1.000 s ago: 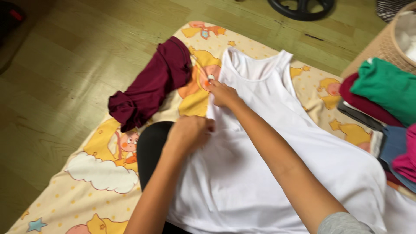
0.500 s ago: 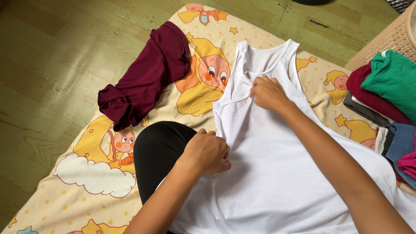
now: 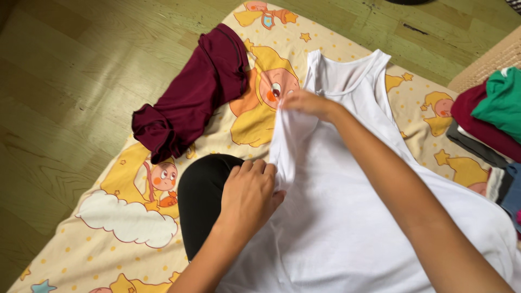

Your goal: The person folds a white tank top and a maroon short-sleeved top on a patterned mat, smoothing and aligning each garment before folding it into a compact rectangle and placing it on a growing stack of folded clothes.

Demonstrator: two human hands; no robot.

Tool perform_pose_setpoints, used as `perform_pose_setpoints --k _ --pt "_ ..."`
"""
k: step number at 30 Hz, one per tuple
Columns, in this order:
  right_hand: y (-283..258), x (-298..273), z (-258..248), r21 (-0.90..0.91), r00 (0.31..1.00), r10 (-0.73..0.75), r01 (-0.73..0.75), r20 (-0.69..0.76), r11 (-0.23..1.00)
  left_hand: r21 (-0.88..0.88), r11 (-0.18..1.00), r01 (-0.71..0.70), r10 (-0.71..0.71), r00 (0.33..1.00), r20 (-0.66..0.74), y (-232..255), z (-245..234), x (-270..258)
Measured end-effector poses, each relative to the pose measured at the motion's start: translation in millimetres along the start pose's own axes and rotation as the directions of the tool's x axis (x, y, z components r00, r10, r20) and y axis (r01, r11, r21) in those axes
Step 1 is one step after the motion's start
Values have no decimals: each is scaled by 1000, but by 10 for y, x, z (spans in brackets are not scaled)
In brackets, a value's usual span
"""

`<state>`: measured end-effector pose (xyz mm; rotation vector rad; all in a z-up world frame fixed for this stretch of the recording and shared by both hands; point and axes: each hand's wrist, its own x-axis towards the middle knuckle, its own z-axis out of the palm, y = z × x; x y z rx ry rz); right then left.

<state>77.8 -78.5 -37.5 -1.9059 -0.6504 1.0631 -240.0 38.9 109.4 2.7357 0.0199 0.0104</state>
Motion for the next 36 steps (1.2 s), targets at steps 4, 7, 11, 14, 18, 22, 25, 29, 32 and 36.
perform_pose_setpoints --k 4,7,11,14,18,22,25,29,32,36 --pt "-281 178 -262 426 988 -78 129 -136 896 -91 996 -3 -8 993 -116 -41 -206 -65" --pt "-499 296 -300 417 979 -58 137 -197 898 -296 943 151 -211 961 -181 -122 -399 -119" --pt "-603 572 -163 392 962 -30 138 -271 910 -497 659 565 -579 802 145 -280 -553 -229" --pt "-584 865 -95 591 955 -99 252 -279 766 -542 637 548 -511 827 235 -364 -535 -385" --pt "-451 1205 -23 547 944 -188 311 -270 777 -234 767 597 -475 774 419 -597 -588 -595" --pt "-4 1326 100 -25 959 -244 243 -146 970 -73 715 696 -629 684 369 -759 -818 -646" --pt "391 1429 -1 -185 943 -259 222 -210 957 -13 742 671 -650 723 232 -703 -896 -521" --pt "901 1463 -510 -183 771 -438 400 -462 898 -84 871 484 -486 874 -7 -598 -743 -84" --pt "1187 1215 -930 13 737 -204 278 -645 961 -71 959 273 -271 962 33 -608 -426 707" --pt "1199 978 -1181 210 805 142 -22 -576 977 26 994 105 -107 906 409 -579 137 2143"
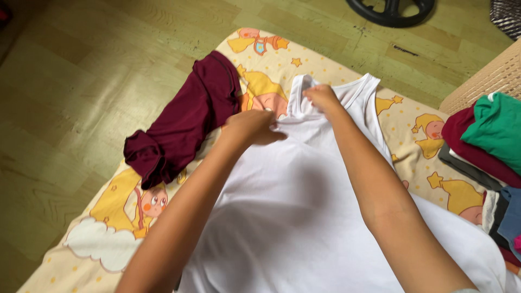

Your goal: The person folds a white tank top and a maroon short-sleeved top on a patterned mat, smoothing and aligning each garment before folding it into a compact rectangle and placing it on a growing stack of folded clothes.

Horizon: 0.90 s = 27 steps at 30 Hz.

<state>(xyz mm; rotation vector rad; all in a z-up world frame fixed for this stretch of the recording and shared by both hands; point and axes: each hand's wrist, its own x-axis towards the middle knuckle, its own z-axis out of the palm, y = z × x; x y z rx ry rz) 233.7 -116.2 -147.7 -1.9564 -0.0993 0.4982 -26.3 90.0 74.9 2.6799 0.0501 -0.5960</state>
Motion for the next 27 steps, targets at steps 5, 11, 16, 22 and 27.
perform_pose_setpoints --k 5,11,16,22,27 --pt "-68 14 44 -181 997 59 -50 43 982 75 996 50 -59 991 122 -119 295 995" --pt "-140 271 210 13 991 -35 33 126 999 102 994 42 -42 999 2 -258 808 1200" --pt "-522 817 172 512 944 87 -248 317 822 92 996 17 -30 990 137 -289 639 1481" --pt "-843 1262 -71 553 988 108 -153 112 819 -47 993 105 -101 992 76 -698 319 1482" --pt "-858 1141 -20 352 967 189 -240 174 905 -43 972 229 -218 960 174 -797 273 1487"
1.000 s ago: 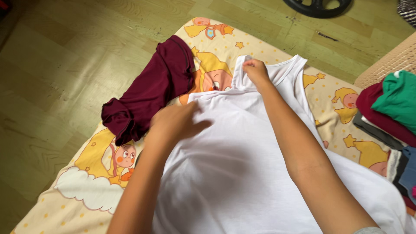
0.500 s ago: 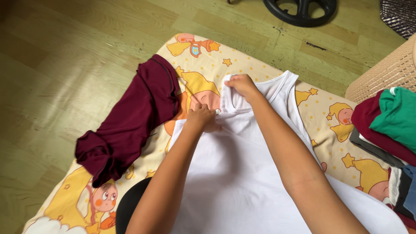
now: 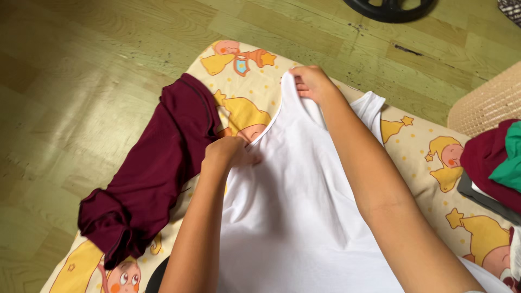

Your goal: The person folds a white tank top and a maroon short-sleeved top on a patterned mat, smoothing and aligning each garment before folding it into a compact rectangle and placing it on a growing stack of folded clothes.

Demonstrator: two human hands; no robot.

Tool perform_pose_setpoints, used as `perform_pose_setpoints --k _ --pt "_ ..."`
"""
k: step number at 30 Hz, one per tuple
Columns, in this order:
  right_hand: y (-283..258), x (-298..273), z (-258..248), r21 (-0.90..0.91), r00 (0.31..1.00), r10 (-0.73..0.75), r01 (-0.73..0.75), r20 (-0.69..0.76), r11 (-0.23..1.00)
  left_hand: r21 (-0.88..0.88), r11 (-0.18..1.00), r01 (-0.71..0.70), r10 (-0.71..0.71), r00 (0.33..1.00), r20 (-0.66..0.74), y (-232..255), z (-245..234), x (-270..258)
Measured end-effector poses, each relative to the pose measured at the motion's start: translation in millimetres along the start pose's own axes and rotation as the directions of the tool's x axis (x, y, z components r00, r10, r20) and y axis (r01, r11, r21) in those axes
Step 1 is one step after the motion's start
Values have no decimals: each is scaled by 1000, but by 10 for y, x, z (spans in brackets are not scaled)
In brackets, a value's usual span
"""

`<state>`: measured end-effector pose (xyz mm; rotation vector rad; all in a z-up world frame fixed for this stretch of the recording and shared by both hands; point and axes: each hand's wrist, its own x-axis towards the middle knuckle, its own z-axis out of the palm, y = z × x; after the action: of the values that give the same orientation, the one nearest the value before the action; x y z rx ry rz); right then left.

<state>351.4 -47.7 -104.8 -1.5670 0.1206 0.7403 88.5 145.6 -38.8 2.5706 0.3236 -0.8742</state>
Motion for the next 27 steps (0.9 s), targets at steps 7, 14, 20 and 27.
perform_pose_setpoints --k 7,14,20,27 --pt "-294 -331 -880 -484 959 -172 44 -223 874 151 988 -35 -8 961 275 -123 -67 113" --pt "328 -1134 -2202 -727 844 -150 -336 -515 599 246 937 248 -243 969 -49 -110 -187 13" --pt "616 -1179 -2326 -525 940 -201 28 -276 851 315 933 -175 340 720 -605 831 446 253" --pt "516 -974 -2148 -650 851 -351 16 -390 760 523 693 -497 718 410 -562 1618 1148 20"
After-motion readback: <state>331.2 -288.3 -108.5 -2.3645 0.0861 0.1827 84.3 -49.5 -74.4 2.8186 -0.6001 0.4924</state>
